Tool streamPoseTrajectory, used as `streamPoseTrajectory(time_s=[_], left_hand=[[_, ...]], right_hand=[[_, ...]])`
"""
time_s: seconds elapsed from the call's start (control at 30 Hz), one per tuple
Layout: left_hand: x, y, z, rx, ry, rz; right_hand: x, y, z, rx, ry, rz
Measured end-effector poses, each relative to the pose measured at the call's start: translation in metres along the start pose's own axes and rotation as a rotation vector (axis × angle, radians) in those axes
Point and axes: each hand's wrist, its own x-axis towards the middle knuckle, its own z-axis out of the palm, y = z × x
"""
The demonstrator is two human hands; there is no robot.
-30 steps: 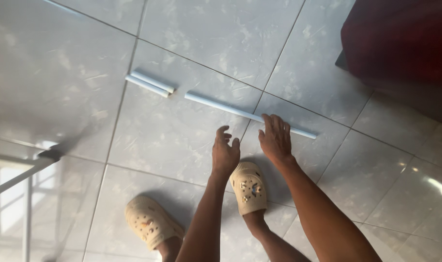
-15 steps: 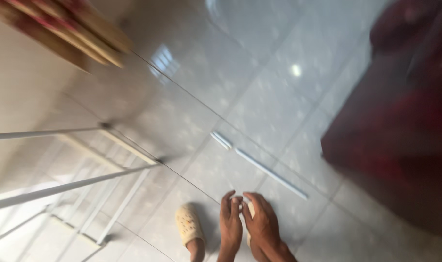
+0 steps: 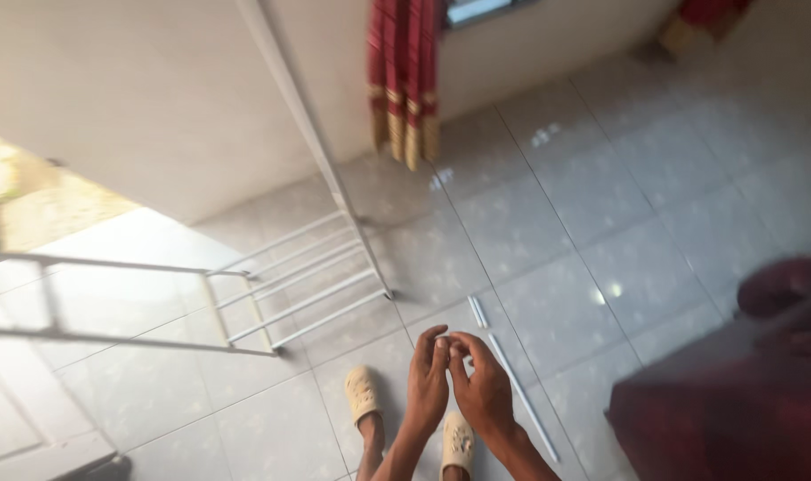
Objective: The person disassembles a white metal clothes drying rack by hand, removing multiple horizontal and vertical poles and plastic connectors. The parts are placed on the tiled floor as the rack is taken apart.
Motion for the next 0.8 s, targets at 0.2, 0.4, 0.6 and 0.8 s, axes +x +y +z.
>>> streamPoseTrajectory(time_s=[0.2, 0.4, 0.6, 0.8], left_hand=[[-0.030, 0.083, -0.027, -0.072, 0.080, 0.037], [-0.031, 0.190, -0.070, 0.018, 0.122, 0.274], [-0.017, 0.319, -0.120, 0.329, 0.150, 0.772], [0.013, 0.427, -0.146, 0.479, 0.114, 0.897]], right_hand=[[-0.003, -0.082, -0.007, 0.101, -0.124, 0.017], [0.023, -0.166, -0.004, 0.251, -0.095, -0.137], [0.073, -0.261, -0.022, 0.304, 0.042, -0.270], [0.118, -0.338, -0.056, 0.417, 0.159, -0.559]])
